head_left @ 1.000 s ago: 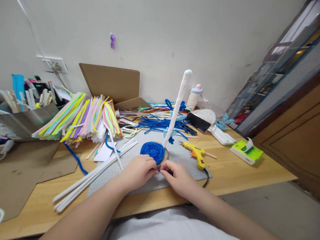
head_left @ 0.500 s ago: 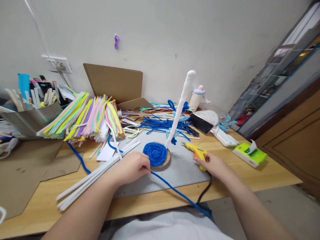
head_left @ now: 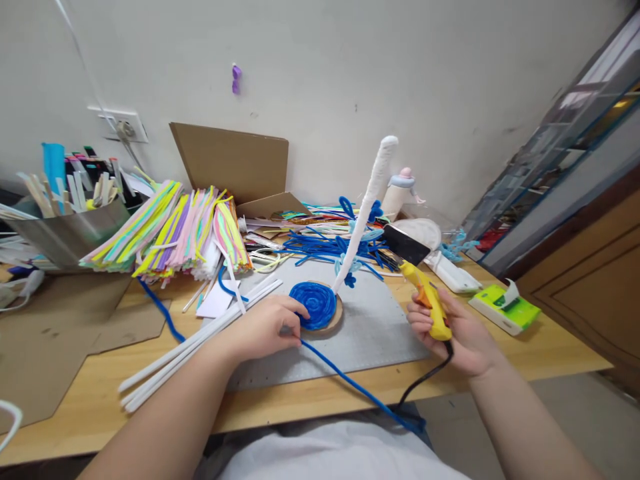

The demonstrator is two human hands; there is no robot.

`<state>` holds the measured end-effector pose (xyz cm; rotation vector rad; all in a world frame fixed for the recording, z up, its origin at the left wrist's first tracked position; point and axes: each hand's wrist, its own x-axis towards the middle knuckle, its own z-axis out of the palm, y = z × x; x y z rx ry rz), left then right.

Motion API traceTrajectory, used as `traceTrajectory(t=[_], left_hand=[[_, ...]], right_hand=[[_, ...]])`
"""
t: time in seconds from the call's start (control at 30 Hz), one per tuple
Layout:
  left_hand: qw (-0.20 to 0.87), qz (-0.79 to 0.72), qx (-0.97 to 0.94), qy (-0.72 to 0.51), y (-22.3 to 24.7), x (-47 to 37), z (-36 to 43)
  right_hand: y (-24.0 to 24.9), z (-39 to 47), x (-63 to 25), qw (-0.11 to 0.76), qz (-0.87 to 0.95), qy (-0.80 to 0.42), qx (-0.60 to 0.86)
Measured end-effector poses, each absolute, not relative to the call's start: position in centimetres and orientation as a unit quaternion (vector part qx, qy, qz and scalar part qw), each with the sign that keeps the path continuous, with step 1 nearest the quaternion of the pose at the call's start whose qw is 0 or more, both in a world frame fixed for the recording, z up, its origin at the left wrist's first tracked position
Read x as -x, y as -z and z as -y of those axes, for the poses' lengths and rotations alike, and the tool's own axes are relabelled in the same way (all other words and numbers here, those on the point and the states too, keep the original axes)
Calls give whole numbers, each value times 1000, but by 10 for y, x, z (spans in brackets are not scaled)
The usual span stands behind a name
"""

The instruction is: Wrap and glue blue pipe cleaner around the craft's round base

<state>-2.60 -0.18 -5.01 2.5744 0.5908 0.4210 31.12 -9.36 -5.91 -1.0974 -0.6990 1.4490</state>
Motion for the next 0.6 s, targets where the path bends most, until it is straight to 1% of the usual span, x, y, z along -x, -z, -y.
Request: traceTrajectory(t=[0.1, 0.17, 0.23, 0.3, 0.37, 0.47, 0.6], left_hand=[[234, -202, -939, -155, 52, 26, 2], [237, -200, -938, -156, 53, 26, 2], [246, -202, -936, -151, 54, 26, 3], [261, -201, -933, -143, 54, 25, 2], [279, -201, -929, -138, 54, 25, 1], [300, -207, -922, -135, 55, 25, 0], [318, -214, -913, -139, 56, 25, -1]], right_hand=[[56, 95, -301, 586, 286, -603, 461], [59, 99, -292, 568, 328, -566, 499], [63, 106, -282, 505, 410, -523, 552], [67, 113, -270, 412, 487, -473, 608], [70, 118, -257, 340, 532, -414, 655], [73, 119, -239, 288, 569, -351, 685], [79, 114, -228, 260, 586, -328, 694]])
